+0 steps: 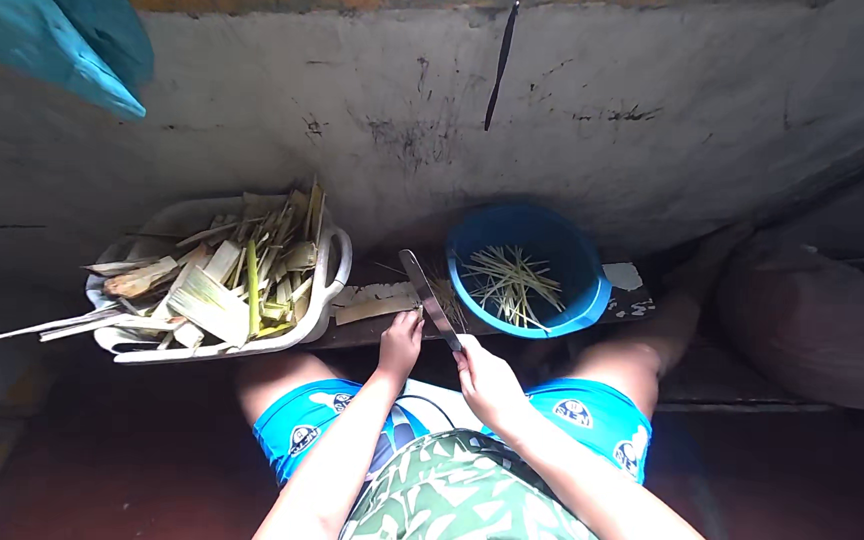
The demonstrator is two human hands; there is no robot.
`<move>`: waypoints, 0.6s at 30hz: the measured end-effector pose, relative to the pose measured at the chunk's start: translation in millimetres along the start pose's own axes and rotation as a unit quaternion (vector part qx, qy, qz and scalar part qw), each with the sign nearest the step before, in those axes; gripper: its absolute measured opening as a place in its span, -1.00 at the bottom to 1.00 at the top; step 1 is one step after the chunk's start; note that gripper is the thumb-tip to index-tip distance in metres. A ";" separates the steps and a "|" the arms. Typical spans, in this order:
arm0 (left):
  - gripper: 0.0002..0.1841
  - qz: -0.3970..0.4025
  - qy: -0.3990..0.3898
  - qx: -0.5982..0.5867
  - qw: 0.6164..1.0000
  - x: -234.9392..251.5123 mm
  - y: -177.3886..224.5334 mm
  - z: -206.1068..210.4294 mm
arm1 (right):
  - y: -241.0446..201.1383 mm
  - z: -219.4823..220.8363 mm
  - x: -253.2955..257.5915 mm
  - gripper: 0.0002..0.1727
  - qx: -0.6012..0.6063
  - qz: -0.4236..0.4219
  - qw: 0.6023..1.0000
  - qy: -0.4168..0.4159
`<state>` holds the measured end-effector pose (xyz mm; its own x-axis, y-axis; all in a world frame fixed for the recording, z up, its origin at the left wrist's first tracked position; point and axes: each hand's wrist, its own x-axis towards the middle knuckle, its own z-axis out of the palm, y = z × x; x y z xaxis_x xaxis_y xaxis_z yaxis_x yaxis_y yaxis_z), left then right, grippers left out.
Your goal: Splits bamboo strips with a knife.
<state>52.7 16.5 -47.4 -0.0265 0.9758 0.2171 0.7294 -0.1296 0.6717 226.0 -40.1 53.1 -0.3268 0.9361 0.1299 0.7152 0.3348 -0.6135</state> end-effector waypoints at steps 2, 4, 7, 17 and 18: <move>-0.74 -0.027 -0.039 0.019 0.999 1.8 5.0 -4.8 | -0.6 0.0 2.5 -0.67 -0.009 0.013 1.000 -0.025; -0.73 -0.035 -0.053 0.028 0.998 3.1 6.6 -6.7 | -0.7 0.9 3.6 -0.67 -0.014 0.016 0.999 -0.030; -0.73 -0.037 -0.056 0.029 0.997 3.1 6.7 -7.2 | -2.1 1.1 3.4 -0.67 -0.020 0.020 0.999 -0.036; -0.77 -0.002 0.002 0.021 1.000 -1.4 6.8 -7.9 | -8.5 -1.5 -2.8 -0.70 -0.055 0.001 0.998 -0.028; -0.75 -0.029 -0.037 0.027 0.999 -1.5 7.3 -9.4 | -8.8 -1.3 -0.3 -0.70 -0.060 0.022 0.997 -0.050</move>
<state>51.7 12.5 -36.1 -0.0202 0.9919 0.1251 0.7636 -0.0655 0.6424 220.6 -43.2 59.5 -0.3485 0.9370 0.0233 0.7974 0.3094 -0.5182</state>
